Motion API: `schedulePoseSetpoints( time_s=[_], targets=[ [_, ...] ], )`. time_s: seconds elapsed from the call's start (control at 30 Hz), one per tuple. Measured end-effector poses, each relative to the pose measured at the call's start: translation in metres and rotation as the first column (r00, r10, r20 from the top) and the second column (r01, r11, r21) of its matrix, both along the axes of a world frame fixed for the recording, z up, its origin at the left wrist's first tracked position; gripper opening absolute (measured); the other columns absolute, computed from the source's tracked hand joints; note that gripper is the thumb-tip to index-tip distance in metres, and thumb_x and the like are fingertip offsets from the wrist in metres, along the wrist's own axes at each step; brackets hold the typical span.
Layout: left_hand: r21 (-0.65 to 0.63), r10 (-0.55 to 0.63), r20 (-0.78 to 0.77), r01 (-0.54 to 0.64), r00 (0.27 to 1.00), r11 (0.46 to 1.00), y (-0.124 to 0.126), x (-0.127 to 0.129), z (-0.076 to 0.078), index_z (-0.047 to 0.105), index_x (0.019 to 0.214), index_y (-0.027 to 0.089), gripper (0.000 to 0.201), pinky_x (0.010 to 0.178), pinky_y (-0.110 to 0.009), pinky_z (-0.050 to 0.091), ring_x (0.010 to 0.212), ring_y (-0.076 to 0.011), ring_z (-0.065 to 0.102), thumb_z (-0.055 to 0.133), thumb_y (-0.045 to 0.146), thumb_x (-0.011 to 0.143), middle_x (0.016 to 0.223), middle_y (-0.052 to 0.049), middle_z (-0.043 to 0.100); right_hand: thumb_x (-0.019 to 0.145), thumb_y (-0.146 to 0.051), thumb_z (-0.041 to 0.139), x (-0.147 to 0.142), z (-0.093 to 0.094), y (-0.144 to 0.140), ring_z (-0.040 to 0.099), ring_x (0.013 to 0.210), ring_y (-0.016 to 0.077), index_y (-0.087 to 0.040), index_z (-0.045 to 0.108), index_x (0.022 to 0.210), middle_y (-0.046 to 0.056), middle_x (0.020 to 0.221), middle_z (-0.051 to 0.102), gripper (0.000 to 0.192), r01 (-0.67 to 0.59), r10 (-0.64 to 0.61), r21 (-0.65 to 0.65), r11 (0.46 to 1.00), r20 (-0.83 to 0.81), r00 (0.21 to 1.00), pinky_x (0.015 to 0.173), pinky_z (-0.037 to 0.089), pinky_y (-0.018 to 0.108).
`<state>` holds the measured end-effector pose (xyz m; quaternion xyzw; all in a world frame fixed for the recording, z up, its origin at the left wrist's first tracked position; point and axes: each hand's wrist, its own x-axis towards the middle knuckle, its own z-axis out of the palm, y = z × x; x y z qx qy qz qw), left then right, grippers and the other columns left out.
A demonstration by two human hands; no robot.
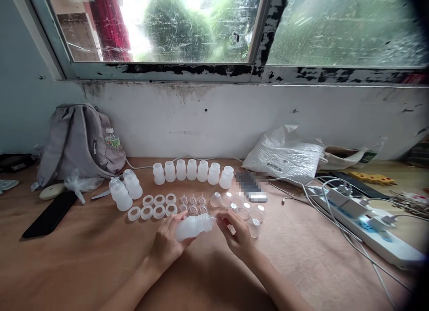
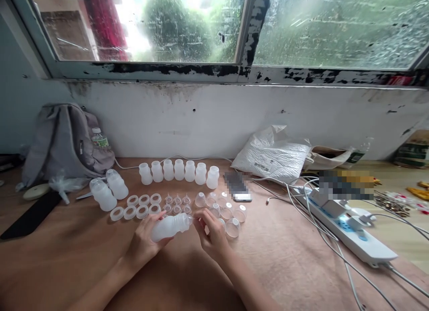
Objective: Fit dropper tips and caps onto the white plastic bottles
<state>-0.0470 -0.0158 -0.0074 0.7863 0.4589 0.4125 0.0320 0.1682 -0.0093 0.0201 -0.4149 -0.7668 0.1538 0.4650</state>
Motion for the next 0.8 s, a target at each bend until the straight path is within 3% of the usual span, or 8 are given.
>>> schedulePoseSetpoints(
  time_s=[0.2, 0.33, 0.43, 0.57, 0.63, 0.7, 0.8],
  targets=[
    [0.107, -0.029, -0.066, 0.036, 0.997, 0.994, -0.0006, -0.0005, 0.0014, 0.046, 0.108, 0.021, 0.045, 0.077, -0.035, 0.046, 0.089, -0.0218, 0.057, 0.062, 0.041, 0.071, 0.097, -0.007, 0.061, 0.086, -0.023, 0.040, -0.0023, -0.0031, -0.0018, 0.044, 0.055, 0.0119, -0.019, 0.049, 0.075, 0.001, 0.065, 0.050, 0.014, 0.003, -0.003, -0.047, 0.999, 0.016, 1.000, 0.051, 0.037, 0.024],
    [0.151, -0.070, -0.097, 0.084, 0.993, 0.985, -0.0006, -0.0025, 0.0028, 0.046, 0.110, 0.022, 0.045, 0.076, -0.034, 0.046, 0.088, -0.0215, 0.058, 0.062, 0.039, 0.072, 0.096, -0.007, 0.061, 0.086, -0.028, 0.040, -0.0023, -0.0064, -0.0016, 0.030, 0.045, 0.0082, -0.019, 0.035, 0.055, -0.004, 0.051, 0.034, 0.033, 0.032, -0.029, -0.102, 0.994, 0.032, 0.999, 0.044, 0.025, 0.023],
    [0.164, -0.092, -0.120, 0.112, 0.988, 0.980, -0.0004, -0.0047, 0.0024, 0.046, 0.112, 0.022, 0.046, 0.077, -0.034, 0.047, 0.088, -0.0213, 0.058, 0.062, 0.039, 0.072, 0.095, -0.007, 0.061, 0.088, -0.032, 0.038, -0.0039, -0.0074, 0.0000, 0.025, 0.044, 0.0073, -0.019, 0.026, 0.051, -0.005, 0.049, 0.025, 0.041, -0.006, 0.007, -0.180, 0.984, 0.003, 1.000, 0.043, 0.020, 0.023],
    [0.143, -0.109, -0.126, 0.127, 0.986, 0.982, -0.0002, -0.0066, 0.0031, 0.048, 0.113, 0.022, 0.046, 0.077, -0.034, 0.048, 0.087, -0.0216, 0.059, 0.061, 0.040, 0.072, 0.096, -0.007, 0.061, 0.089, -0.040, 0.031, -0.0058, -0.0050, 0.0007, 0.024, 0.042, 0.0073, -0.019, 0.027, 0.048, -0.005, 0.046, 0.024, 0.046, -0.057, 0.038, -0.293, 0.954, -0.069, 0.997, 0.042, 0.020, 0.023],
    [0.100, -0.119, -0.089, 0.127, 0.989, 0.987, -0.0003, -0.0065, 0.0045, 0.047, 0.113, 0.021, 0.047, 0.077, -0.034, 0.048, 0.090, -0.0219, 0.058, 0.061, 0.039, 0.072, 0.099, -0.008, 0.061, 0.088, -0.041, 0.033, -0.0057, -0.0028, -0.0005, 0.030, 0.043, 0.0081, -0.019, 0.038, 0.053, -0.005, 0.047, 0.031, 0.042, -0.041, 0.022, -0.282, 0.958, -0.070, 0.997, 0.042, 0.024, 0.022],
    [0.033, -0.130, -0.044, 0.132, 0.991, 0.991, -0.0006, -0.0060, 0.0062, 0.046, 0.114, 0.021, 0.048, 0.078, -0.032, 0.049, 0.092, -0.0215, 0.058, 0.062, 0.038, 0.072, 0.101, -0.008, 0.061, 0.086, -0.039, 0.039, -0.0051, -0.0007, -0.0020, 0.038, 0.047, 0.0096, -0.018, 0.049, 0.074, -0.004, 0.053, 0.041, 0.026, -0.049, 0.032, -0.258, 0.965, -0.069, 0.997, 0.045, 0.029, 0.022],
    [-0.059, -0.159, -0.002, 0.158, 0.987, 0.986, -0.0010, -0.0057, 0.0074, 0.046, 0.113, 0.021, 0.046, 0.079, -0.031, 0.049, 0.093, -0.0207, 0.058, 0.061, 0.037, 0.072, 0.102, -0.007, 0.061, 0.085, -0.034, 0.043, -0.0047, 0.0011, -0.0033, 0.042, 0.050, 0.0103, -0.019, 0.047, 0.093, -0.003, 0.062, 0.048, 0.017, -0.110, 0.089, -0.278, 0.954, -0.087, 0.992, 0.047, 0.033, 0.022]
  ],
)
